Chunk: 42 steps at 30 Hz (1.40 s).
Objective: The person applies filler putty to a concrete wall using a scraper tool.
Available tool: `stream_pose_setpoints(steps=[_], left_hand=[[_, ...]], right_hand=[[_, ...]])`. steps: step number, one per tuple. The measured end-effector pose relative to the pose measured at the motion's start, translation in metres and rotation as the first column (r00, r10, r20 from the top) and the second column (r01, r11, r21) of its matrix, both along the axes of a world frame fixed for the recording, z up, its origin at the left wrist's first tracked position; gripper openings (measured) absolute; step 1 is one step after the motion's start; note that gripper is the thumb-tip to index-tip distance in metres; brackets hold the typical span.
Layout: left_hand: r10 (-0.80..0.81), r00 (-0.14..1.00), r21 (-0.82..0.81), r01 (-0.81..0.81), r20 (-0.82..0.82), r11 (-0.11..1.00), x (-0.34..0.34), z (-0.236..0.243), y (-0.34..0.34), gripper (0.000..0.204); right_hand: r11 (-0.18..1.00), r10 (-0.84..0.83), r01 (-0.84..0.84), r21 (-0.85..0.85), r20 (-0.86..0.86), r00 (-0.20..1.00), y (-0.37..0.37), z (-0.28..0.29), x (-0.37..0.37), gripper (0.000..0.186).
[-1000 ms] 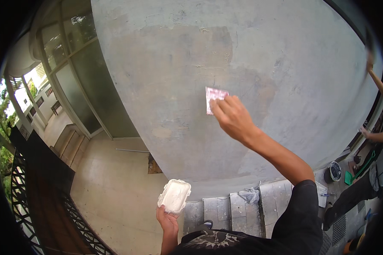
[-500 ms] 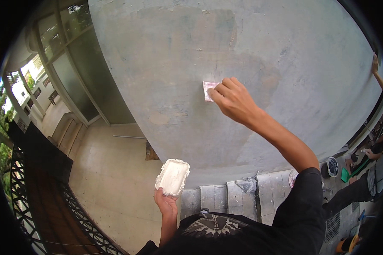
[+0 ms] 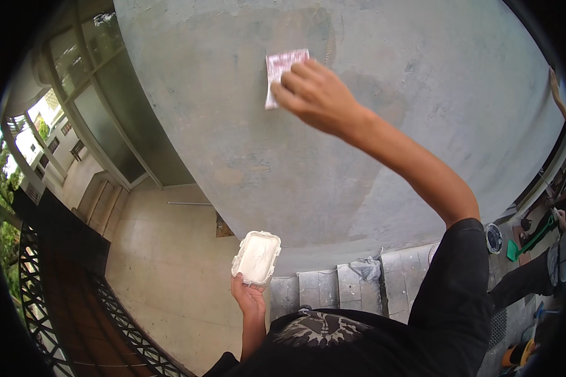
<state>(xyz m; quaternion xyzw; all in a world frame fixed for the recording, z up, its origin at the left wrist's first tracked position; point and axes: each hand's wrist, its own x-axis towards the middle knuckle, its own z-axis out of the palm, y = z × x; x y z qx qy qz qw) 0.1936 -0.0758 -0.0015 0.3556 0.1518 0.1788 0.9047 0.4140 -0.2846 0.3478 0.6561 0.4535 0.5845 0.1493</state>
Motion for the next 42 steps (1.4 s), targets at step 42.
stream_pose_setpoints(steps=[42], left_hand=[[-0.026, 0.999, 0.000, 0.026, -0.024, 1.000, -0.003, 0.011, -0.007, 0.064]], right_hand=[[0.962, -0.078, 0.087, 0.260, -0.043, 0.996, -0.103, -0.037, -0.026, 0.020]])
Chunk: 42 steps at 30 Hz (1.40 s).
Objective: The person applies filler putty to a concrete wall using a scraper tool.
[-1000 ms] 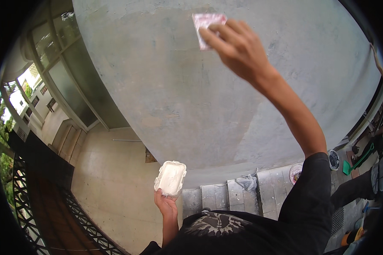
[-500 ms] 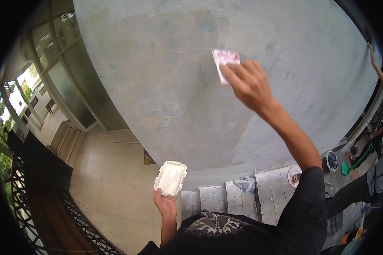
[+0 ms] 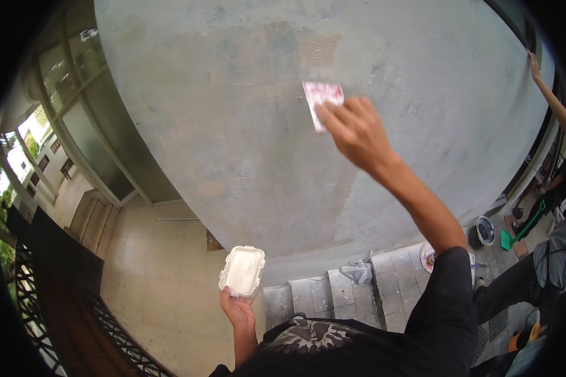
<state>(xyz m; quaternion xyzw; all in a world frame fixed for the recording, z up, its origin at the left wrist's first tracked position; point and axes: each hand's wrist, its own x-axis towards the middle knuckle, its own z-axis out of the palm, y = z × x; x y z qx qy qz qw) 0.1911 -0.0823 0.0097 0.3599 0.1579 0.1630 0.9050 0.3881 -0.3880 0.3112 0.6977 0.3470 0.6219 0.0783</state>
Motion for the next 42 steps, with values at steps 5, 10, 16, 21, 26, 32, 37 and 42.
stream_pose_setpoints(steps=[5, 10, 16, 21, 26, 32, 37, 42], left_hand=[[0.049, 0.998, -0.040, -0.051, -0.035, 0.998, 0.002, -0.002, -0.002, 0.059], [0.065, 0.998, -0.066, -0.066, -0.008, 0.996, 0.002, 0.002, -0.007, 0.059], [0.062, 0.997, -0.041, -0.063, -0.035, 0.997, -0.004, 0.005, -0.001, 0.058], [0.047, 0.997, -0.021, -0.048, -0.054, 0.999, -0.001, 0.005, -0.002, 0.057], [0.048, 0.998, -0.057, -0.050, -0.035, 0.997, -0.001, 0.007, -0.008, 0.058], [0.052, 0.998, -0.064, -0.054, -0.033, 0.996, -0.005, 0.005, -0.005, 0.057], [0.054, 0.997, 0.000, -0.054, -0.056, 0.999, -0.008, 0.009, -0.003, 0.061], [0.039, 0.998, 0.003, -0.039, -0.052, 0.999, 0.002, 0.001, -0.008, 0.062]], right_hand=[[0.997, -0.065, 0.056, 0.045, 0.208, 0.976, -0.017, 0.110, 0.015, 0.021], [0.989, -0.113, 0.125, -0.072, 0.158, 0.981, -0.015, 0.076, 0.038, 0.020], [0.999, -0.019, 0.013, -0.052, -0.106, 0.994, -0.012, -0.004, 0.018, 0.021], [0.997, 0.011, 0.003, -0.073, 0.202, 0.979, -0.015, 0.084, 0.027, 0.024], [0.997, 0.050, -0.036, -0.074, 0.196, 0.979, 0.013, 0.157, 0.017, 0.006], [0.977, -0.067, 0.061, -0.203, -0.020, 0.998, 0.017, 0.054, 0.035, 0.017], [0.984, -0.006, -0.024, -0.176, -0.170, 0.985, 0.010, 0.011, 0.017, 0.007], [0.992, 0.053, -0.032, -0.120, 0.181, 0.982, 0.016, 0.124, 0.019, 0.004]])
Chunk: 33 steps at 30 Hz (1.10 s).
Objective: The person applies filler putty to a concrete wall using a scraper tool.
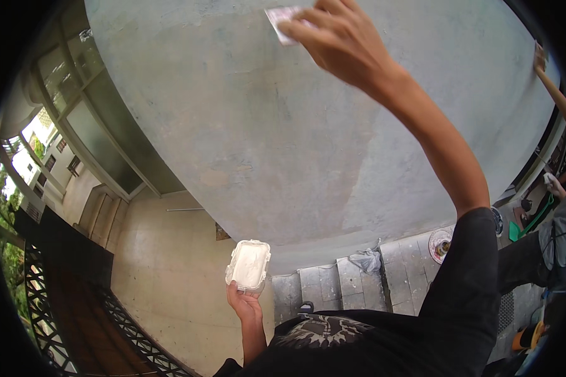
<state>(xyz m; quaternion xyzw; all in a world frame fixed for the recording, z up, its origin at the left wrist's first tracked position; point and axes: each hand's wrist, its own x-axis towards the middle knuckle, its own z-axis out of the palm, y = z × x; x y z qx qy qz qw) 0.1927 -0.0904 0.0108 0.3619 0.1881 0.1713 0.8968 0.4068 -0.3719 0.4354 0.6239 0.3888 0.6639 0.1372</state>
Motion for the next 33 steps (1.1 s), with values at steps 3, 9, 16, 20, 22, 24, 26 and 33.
stream_pose_setpoints(steps=[3, 9, 16, 20, 22, 24, 26, 33], left_hand=[[0.023, 1.000, -0.011, -0.023, 0.012, 1.000, 0.001, 0.001, -0.002, 0.063], [0.005, 0.999, -0.007, -0.004, 0.036, 1.000, -0.005, 0.005, 0.003, 0.064], [-0.030, 0.999, 0.070, 0.032, -0.037, 0.997, -0.015, 0.022, 0.007, 0.061], [-0.001, 0.999, 0.021, 0.002, -0.048, 1.000, -0.011, 0.019, 0.007, 0.052], [-0.001, 1.000, -0.027, 0.000, -0.030, 1.000, -0.010, 0.018, 0.004, 0.043], [0.003, 1.000, -0.053, -0.003, -0.002, 0.999, -0.008, 0.023, 0.003, 0.044], [-0.042, 0.999, -0.007, 0.042, -0.016, 0.999, -0.009, 0.022, 0.005, 0.052], [-0.065, 0.997, 0.034, 0.066, -0.043, 0.997, -0.015, 0.036, 0.013, 0.054]], right_hand=[[0.999, -0.042, 0.042, -0.021, -0.006, 0.999, 0.017, 0.018, 0.011, 0.004], [0.993, 0.036, -0.059, -0.098, -0.223, 0.974, 0.025, -0.100, 0.024, 0.025], [1.000, 0.028, -0.031, 0.000, -0.446, 0.894, -0.007, -0.132, -0.002, 0.028], [0.977, 0.050, -0.011, 0.215, -0.176, 0.983, -0.029, -0.039, -0.004, 0.033], [0.970, -0.005, 0.032, 0.239, -0.113, 0.994, -0.042, -0.028, 0.004, 0.034], [0.982, -0.136, 0.143, 0.120, -0.062, 0.989, -0.048, -0.049, 0.034, 0.030], [0.995, -0.018, 0.039, 0.089, -0.226, 0.974, -0.053, -0.104, 0.053, 0.033], [0.986, -0.110, 0.159, 0.051, -0.514, 0.851, -0.039, -0.113, -0.012, 0.029]])
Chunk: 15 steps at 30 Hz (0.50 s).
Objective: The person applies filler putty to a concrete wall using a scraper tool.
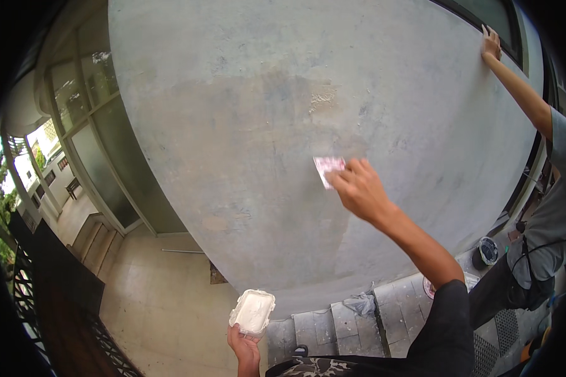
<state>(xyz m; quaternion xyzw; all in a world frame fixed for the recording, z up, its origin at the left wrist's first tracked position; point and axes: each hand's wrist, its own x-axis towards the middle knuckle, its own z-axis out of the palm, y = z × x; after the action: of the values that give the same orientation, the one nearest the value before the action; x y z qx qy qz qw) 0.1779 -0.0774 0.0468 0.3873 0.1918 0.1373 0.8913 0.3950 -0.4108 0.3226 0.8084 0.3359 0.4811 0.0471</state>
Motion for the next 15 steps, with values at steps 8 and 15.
stream_pose_setpoints(steps=[8, 15], left_hand=[[-0.028, 1.000, -0.023, 0.028, -0.012, 0.999, -0.005, -0.003, 0.000, 0.063], [-0.059, 0.998, -0.004, 0.059, -0.005, 0.998, -0.008, 0.008, -0.001, 0.065]], right_hand=[[0.991, 0.027, -0.088, 0.099, 0.501, 0.865, 0.015, 0.144, 0.044, 0.018], [0.999, 0.045, -0.038, -0.036, 0.228, 0.973, 0.017, 0.042, 0.022, 0.021]])
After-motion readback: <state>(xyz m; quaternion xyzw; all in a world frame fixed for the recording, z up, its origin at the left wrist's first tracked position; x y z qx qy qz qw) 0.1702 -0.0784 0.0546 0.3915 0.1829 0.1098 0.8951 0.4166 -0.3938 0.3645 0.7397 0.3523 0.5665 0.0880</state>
